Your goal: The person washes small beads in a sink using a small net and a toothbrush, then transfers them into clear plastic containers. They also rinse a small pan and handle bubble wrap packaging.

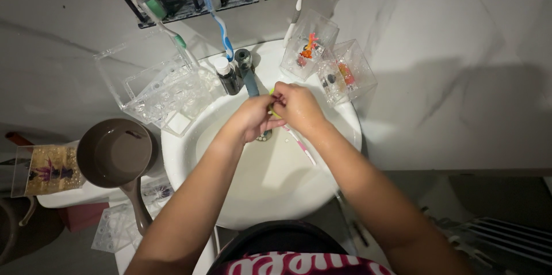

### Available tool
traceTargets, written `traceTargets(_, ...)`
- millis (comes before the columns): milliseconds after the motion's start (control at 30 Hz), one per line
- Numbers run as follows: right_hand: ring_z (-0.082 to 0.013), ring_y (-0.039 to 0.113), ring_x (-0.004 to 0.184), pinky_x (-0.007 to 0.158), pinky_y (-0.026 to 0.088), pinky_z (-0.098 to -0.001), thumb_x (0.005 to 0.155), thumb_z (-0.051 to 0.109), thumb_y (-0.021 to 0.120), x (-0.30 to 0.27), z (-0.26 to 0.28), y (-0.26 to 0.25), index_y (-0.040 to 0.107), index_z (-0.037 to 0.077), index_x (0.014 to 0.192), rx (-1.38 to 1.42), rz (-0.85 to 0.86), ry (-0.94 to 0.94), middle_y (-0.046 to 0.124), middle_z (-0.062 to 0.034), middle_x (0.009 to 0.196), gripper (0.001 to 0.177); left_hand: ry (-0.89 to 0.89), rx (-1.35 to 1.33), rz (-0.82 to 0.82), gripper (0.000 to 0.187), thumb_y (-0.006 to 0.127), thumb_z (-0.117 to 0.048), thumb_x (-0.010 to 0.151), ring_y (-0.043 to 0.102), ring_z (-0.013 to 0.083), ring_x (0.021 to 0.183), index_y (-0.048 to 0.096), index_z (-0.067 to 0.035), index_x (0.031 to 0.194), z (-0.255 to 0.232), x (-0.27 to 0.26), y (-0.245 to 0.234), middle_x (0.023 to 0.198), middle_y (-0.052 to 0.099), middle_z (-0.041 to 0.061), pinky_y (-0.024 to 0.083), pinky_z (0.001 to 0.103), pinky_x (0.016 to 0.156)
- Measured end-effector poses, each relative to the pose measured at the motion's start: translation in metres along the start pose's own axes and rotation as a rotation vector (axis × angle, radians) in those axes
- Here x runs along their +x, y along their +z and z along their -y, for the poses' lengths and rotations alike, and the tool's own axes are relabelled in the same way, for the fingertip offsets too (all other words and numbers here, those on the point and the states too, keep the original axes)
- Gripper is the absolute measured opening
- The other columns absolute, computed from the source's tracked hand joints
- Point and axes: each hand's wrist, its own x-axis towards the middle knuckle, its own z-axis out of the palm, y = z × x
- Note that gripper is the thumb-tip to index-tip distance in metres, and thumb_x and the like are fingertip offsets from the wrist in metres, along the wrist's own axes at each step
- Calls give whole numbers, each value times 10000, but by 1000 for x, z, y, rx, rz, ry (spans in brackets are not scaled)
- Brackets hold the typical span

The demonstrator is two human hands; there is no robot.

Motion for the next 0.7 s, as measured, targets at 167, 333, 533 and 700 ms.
traceTargets(167, -283, 710, 719, 659, 562, -376, 764, 94, 776, -7, -9, 7, 673, 52, 909, 30, 9, 37, 703, -139, 785, 182, -12, 45, -33, 321, 448, -220, 1040, 703, 165, 846, 627, 8, 1177, 9, 0, -2, 1054, 685, 93, 648, 295, 769)
traceTargets(333, -182, 732, 667, 631, 562, -305, 795, 87, 746, -15, -24, 3, 682, 40, 937, 217, 79, 221, 736, -110, 756, 163, -20, 61, 11, 314, 437, -206, 1044, 706, 172, 829, 616, -10, 1213, 15, -2, 6, 1068, 691, 96, 633, 276, 753)
traceTargets(533, -122, 743, 727, 667, 580, -268, 818, 49, 749, -19, -34, -9, 699, 41, 959, 376, 37, 260, 765, -80, 812, 150, -10, 95, 37, 330, 458, -191, 1036, 709, 169, 840, 616, -33, 1279, 12, 2, 21, 1129, 696, 82, 633, 278, 762)
traceTargets(700, -97, 750, 766, 697, 583, -248, 860, 22, 711, -18, -35, -29, 710, 39, 991, 336, -40, 224, 768, -61, 854, 132, -11, 112, 103, 370, 462, -203, 1033, 719, 175, 880, 612, -52, 1335, 5, 14, 37, 1174, 704, 73, 620, 274, 774)
